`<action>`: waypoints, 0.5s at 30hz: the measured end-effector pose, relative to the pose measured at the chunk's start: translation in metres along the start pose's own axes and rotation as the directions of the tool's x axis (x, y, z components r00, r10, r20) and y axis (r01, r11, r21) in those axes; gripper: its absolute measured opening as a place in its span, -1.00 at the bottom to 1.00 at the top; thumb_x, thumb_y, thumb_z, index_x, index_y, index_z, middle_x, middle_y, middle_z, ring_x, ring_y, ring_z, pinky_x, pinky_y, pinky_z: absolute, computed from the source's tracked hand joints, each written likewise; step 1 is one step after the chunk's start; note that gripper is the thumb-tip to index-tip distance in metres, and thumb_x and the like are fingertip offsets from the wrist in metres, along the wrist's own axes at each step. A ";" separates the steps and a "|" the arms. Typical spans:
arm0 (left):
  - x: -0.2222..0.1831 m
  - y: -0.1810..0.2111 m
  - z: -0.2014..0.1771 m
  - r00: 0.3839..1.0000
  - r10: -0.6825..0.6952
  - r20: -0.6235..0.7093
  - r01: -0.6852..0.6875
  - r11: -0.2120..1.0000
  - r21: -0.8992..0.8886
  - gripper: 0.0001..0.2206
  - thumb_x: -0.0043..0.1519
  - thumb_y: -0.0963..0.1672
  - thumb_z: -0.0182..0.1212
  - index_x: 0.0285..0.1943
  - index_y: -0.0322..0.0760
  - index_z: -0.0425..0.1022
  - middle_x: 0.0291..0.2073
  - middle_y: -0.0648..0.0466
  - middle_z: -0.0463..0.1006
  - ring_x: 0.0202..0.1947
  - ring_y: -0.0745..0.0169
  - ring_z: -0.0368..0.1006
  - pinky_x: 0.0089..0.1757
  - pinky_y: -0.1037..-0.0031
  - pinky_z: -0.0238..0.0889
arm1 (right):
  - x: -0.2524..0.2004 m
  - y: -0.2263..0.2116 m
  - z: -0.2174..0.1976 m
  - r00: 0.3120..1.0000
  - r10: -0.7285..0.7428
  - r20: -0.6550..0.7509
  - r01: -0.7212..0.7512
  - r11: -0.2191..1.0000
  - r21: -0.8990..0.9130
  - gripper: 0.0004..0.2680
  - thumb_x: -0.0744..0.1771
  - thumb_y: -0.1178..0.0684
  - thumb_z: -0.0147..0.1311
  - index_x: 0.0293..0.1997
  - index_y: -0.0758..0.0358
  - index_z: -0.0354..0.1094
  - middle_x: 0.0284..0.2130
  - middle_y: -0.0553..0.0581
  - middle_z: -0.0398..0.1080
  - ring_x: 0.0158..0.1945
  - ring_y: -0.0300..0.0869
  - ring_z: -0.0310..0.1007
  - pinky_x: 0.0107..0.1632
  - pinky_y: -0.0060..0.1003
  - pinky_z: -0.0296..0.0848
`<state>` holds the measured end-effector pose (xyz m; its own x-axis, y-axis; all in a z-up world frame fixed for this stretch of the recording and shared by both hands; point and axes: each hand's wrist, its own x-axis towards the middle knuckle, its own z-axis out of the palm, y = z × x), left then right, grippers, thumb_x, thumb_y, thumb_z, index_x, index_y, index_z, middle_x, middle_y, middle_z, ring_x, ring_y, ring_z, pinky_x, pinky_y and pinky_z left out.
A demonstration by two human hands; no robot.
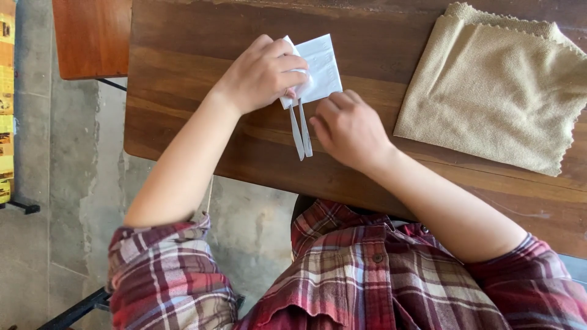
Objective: The person folds a white napkin, places a spoon and fork inside, and then slides the bundled cutlery into a brown paper sleeve.
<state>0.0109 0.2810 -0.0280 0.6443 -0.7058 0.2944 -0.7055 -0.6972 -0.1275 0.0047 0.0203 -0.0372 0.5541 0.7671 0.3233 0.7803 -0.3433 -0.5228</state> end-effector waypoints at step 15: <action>-0.054 0.002 0.006 0.980 -0.194 0.048 0.192 0.980 0.055 -0.56 -0.06 0.15 0.64 -0.19 0.02 0.57 -0.19 0.27 0.52 -0.17 0.22 0.40 -0.11 0.40 0.17 | 0.017 -0.037 0.073 1.000 0.024 -0.006 -0.024 0.850 -0.526 -0.51 0.19 -0.45 0.35 -0.18 0.19 0.32 -0.31 0.06 0.28 -0.28 -0.13 0.25 -0.36 -0.33 0.30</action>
<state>-0.0234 0.3172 -0.0503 0.7826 -0.5620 0.2677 -0.5515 -0.8254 -0.1204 -0.0366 0.0856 -0.0703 0.5744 0.7552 0.3157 0.8027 -0.5952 -0.0367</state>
